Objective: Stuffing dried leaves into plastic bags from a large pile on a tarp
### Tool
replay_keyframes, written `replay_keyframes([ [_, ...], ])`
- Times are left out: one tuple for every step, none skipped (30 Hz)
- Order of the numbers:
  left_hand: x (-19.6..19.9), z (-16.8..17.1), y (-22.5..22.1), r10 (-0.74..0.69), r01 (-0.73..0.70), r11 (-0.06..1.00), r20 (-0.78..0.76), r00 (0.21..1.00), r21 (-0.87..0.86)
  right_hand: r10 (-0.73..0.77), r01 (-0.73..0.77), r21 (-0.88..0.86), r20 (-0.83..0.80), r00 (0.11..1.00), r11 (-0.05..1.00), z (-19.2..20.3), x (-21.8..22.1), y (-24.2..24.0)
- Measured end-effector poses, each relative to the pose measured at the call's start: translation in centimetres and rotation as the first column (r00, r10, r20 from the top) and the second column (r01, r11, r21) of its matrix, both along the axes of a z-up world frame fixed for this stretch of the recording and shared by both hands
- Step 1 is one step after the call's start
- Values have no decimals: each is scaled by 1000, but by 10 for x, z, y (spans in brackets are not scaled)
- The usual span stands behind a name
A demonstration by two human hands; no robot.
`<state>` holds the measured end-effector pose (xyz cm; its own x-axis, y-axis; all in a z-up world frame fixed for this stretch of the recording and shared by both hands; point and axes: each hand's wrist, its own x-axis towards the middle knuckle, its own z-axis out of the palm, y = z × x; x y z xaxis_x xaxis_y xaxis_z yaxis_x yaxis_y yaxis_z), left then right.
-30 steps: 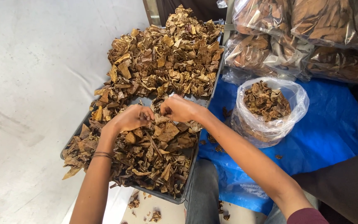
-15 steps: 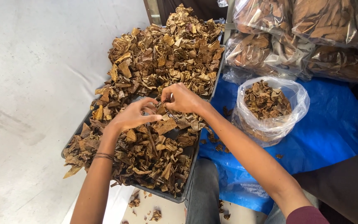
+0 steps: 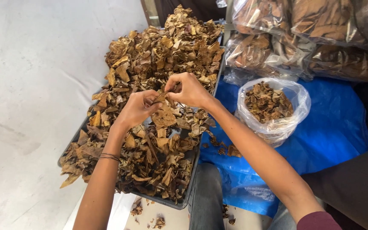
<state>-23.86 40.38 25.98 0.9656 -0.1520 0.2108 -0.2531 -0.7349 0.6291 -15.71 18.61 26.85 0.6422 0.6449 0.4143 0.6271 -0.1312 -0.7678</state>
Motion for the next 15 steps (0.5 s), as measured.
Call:
replay_keyframes([
  [2, 3, -4, 5, -5, 1000, 17, 1000, 2, -2, 1, 41, 10, 1000, 999, 1, 3, -4],
  [3, 5, -7, 13, -13, 1000, 35, 999, 4, 0, -2, 81, 20, 1000, 997, 1, 5, -6],
  [3, 7, -10, 9, -10, 1000, 35, 999, 5, -3, 2, 82, 21, 1000, 997, 0, 7, -9],
  [4, 9, -13, -6, 6, 1000, 63, 998, 10, -18, 15, 103, 33, 999, 995, 0, 10, -12],
  [4, 11, -16, -22, 21, 1000, 91, 996, 14, -34, 28, 123, 45, 998, 992, -1, 13, -14],
  [4, 15, -20, -29, 28, 999, 90, 995, 16, -41, 35, 125, 43, 998, 991, 2, 13, -18],
  [4, 19, -24, -39, 36, 999, 115, 993, 28, -46, 39, 122, 61, 997, 992, 4, 12, -22],
  [4, 23, -27, -44, 39, 998, 141, 989, 39, -49, 39, 118, 80, 996, 992, 7, 11, -25],
  [8, 23, -29, -48, 43, 998, 140, 989, 40, -53, 43, 119, 79, 995, 992, 7, 14, -26],
  [11, 23, -29, -35, 25, 998, 147, 989, 65, -73, 63, 123, 78, 994, 990, 7, 16, -26],
  [15, 24, -30, -21, 8, 996, 154, 988, 90, -93, 83, 126, 76, 993, 989, 7, 18, -27],
  [11, 28, -34, -22, 8, 996, 152, 988, 91, -93, 84, 126, 75, 993, 988, 6, 20, -26],
  [8, 33, -37, -31, 12, 994, 169, 985, 109, -103, 93, 136, 74, 992, 986, 5, 21, -25],
  [5, 38, -40, -39, 15, 992, 187, 982, 128, -112, 100, 145, 74, 991, 984, 5, 23, -24],
  [11, 38, -39, -38, 15, 992, 186, 982, 127, -111, 100, 144, 74, 991, 984, 9, 24, -25],
])
